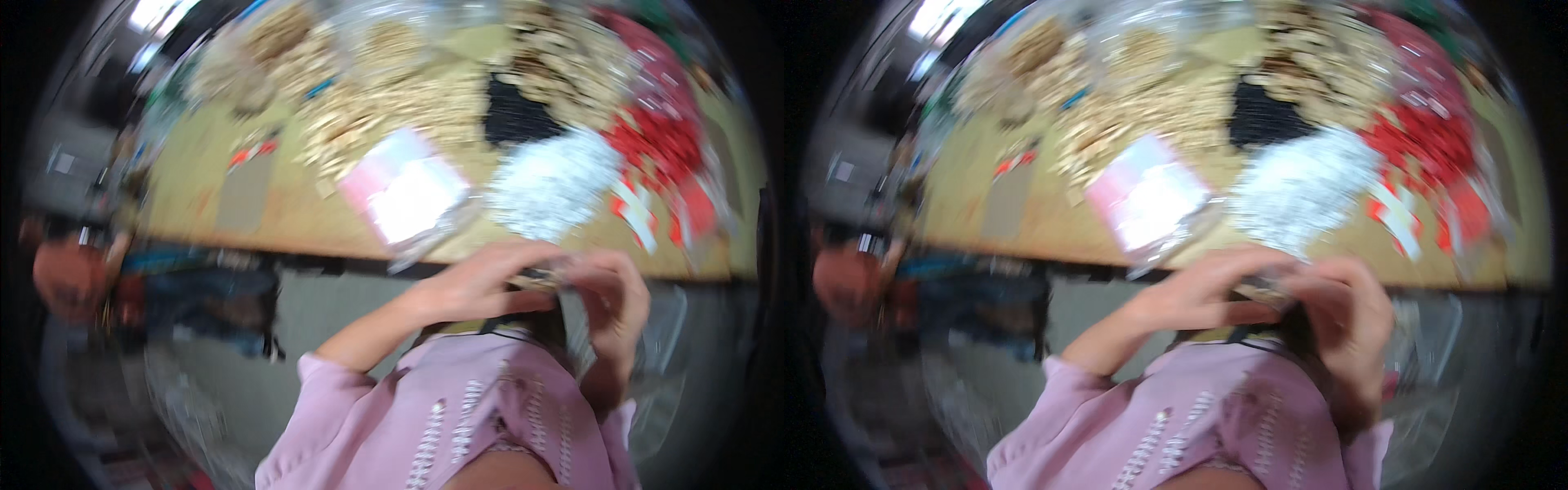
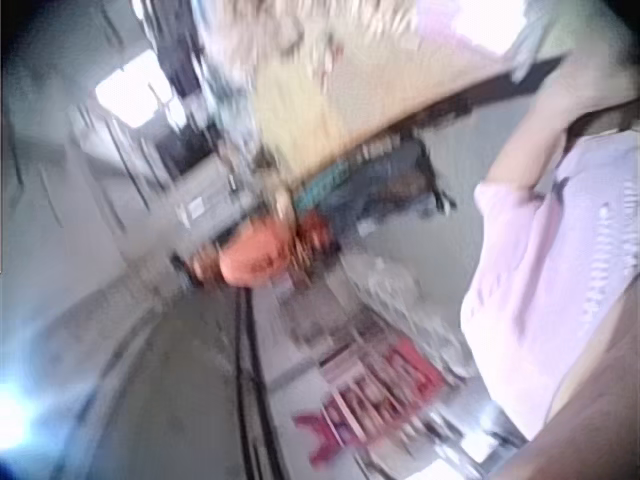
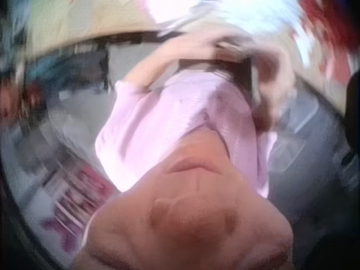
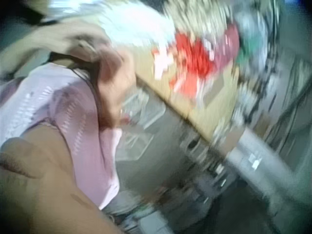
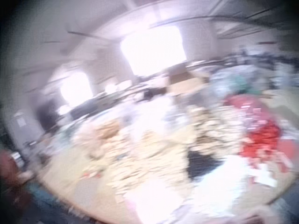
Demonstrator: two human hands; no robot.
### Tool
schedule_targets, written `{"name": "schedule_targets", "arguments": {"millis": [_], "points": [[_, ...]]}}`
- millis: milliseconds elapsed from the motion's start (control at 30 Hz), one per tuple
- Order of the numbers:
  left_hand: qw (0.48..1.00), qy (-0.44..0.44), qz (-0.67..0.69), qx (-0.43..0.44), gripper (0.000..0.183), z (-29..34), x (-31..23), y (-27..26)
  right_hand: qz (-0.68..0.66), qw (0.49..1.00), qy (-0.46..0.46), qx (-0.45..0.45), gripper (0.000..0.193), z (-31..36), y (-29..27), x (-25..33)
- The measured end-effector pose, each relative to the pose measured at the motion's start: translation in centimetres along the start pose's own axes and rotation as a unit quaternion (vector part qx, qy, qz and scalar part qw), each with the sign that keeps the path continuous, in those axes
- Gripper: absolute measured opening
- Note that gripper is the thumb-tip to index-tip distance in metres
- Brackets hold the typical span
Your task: The person assembles small craft kits by selecting wooden pieces, beads, and strings from a workbench, then placing them into clear plastic bags. They also attach a small red flag to the assembled items before sealing and storing the bags.
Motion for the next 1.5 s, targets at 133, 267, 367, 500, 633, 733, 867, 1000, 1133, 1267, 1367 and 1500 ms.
{"name": "schedule_targets", "arguments": {"millis": [133, 267, 367, 500, 633, 733, 867, 1000, 1133, 1267, 1367, 1500], "points": [[0.998, -0.026, -0.038, -0.043, 0.031, -2.7, -1.3, -3.9, 0.047, 0.997, -0.038, -0.05, 0.018, -0.1, -1.8, -1.4], [0.976, 0.001, -0.182, -0.116, 0.018, -10.4, 2.6, -8.0, 0.134, 0.987, -0.016, -0.092, 0.018, 1.1, -3.0, -3.5], [0.95, 0.029, -0.277, -0.137, 0.018, -16.5, 6.2, -9.7, 0.15, 0.983, -0.001, -0.109, 0.015, 2.0, -2.8, -5.6], [0.9, -0.056, -0.394, -0.177, 0.02, -22.8, 9.8, -9.4, 0.14, 0.984, -0.001, -0.114, 0.016, 2.4, -3.3, -6.1], [0.864, -0.097, -0.458, -0.184, 0.021, -25.4, 11.9, -8.7, 0.124, 0.984, -0.015, -0.127, 0.016, 2.4, -3.9, -6.6], [0.895, -0.112, -0.397, -0.171, 0.019, -25.4, 12.8, -10.1, 0.116, 0.985, -0.019, -0.127, 0.017, 2.2, -4.2, -6.9], [0.968, -0.119, -0.122, -0.186, 0.014, -23.4, 12.7, -11.5, 0.113, 0.985, -0.014, -0.126, 0.017, 1.5, -4.5, -7.3], [0.992, -0.018, 0.08, -0.097, 0.01, -18.5, 2.9, -7.0, 0.102, 0.989, -0.022, -0.107, 0.014, 0.6, -4.9, -7.3], [0.998, 0.023, 0.04, -0.05, 0.01, -13.9, -1.7, -2.1, 0.067, 0.996, -0.01, -0.061, 0.015, -0.9, -4.3, -6.6], [0.99, 0.041, -0.133, -0.002, 0.008, -11.9, -3.6, -1.8, 0.059, 0.997, -0.02, -0.048, 0.016, -1.5, -3.9, -6.2], [0.991, 0.052, -0.122, -0.01, 0.012, -11.6, -2.8, -3.4, 0.037, 0.999, -0.016, -0.029, 0.016, -1.7, -3.4, -5.8], [0.998, 0.028, -0.059, 0.026, 0.038, -10.9, -1.5, -5.0, 0.048, 0.997, -0.041, -0.048, 0.01, -2.3, -3.2, -5.3]]}}
Point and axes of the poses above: each hand's wrist, its own z-axis away from the middle knuckle, its own y-axis out of the palm, x = y × z, the point moved 2 cm from there along -z, towards the middle knuckle, and after that the axes turned 3 degrees about -y, right-handed, at the moved point
